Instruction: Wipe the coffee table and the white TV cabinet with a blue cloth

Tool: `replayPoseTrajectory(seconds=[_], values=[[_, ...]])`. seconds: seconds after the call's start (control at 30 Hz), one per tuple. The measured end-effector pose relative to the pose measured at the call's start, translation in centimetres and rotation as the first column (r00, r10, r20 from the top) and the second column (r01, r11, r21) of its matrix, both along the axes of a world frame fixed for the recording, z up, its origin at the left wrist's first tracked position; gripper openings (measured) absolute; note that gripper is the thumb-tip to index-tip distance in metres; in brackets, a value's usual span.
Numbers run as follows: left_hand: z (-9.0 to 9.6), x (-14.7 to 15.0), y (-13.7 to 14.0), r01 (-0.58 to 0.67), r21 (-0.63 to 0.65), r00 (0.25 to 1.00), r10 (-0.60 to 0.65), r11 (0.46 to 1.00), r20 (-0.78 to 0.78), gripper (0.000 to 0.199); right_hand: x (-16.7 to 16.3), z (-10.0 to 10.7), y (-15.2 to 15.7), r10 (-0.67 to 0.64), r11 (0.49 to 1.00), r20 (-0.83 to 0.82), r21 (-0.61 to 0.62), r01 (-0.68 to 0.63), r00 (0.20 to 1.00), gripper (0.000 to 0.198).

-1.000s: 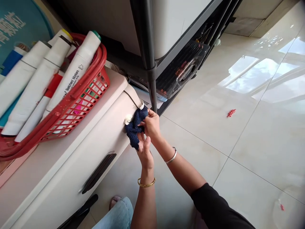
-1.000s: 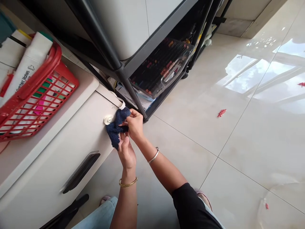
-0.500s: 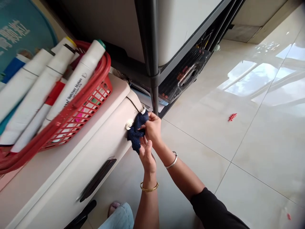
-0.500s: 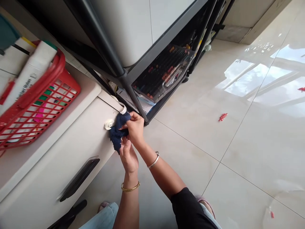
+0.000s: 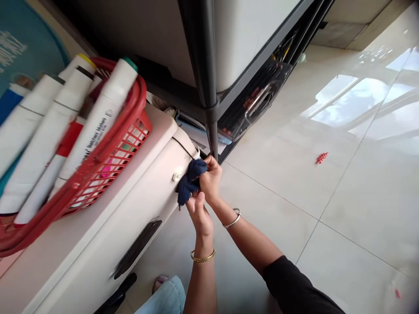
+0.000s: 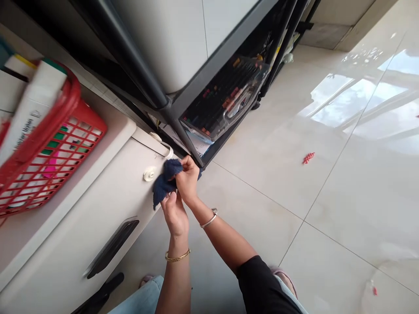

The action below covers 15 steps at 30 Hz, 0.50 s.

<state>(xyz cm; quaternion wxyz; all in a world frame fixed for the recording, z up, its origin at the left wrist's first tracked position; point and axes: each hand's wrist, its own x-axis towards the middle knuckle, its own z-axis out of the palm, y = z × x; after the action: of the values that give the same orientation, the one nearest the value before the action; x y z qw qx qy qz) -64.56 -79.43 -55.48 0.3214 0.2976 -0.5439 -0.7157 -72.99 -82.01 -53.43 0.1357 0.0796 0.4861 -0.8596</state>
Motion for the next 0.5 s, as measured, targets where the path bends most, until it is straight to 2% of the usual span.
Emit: replayPoseTrajectory(seconds=[0.1, 0.2, 0.37, 0.5], values=[[0.2, 0.0, 0.2, -0.043, 0.081, 0.999, 0.044, 0.996, -0.007, 0.062, 0.0, 0.8, -0.4, -0.025, 1.0, 0.0, -0.009, 0.025, 1.0, 0.021], [0.5, 0.2, 0.2, -0.038, 0.036, 0.999, 0.038, 0.999, -0.014, 0.067, 0.0, 1.5, -0.6, -0.043, 0.997, -0.068, -0.059, 0.039, 0.997, 0.025], [1.1, 0.2, -0.1, -0.046, 0.082, 0.998, 0.042, 0.996, 0.042, 0.064, 0.5, 0.5, -0.7, -0.056, 0.998, 0.027, -0.025, 0.057, 0.998, 0.025], [1.3, 0.7, 0.2, -0.024, 0.0, 1.0, 0.024, 1.0, -0.007, 0.061, 0.4, 0.8, -1.0, -0.055, 0.995, -0.039, -0.086, 0.051, 0.998, 0.025]])
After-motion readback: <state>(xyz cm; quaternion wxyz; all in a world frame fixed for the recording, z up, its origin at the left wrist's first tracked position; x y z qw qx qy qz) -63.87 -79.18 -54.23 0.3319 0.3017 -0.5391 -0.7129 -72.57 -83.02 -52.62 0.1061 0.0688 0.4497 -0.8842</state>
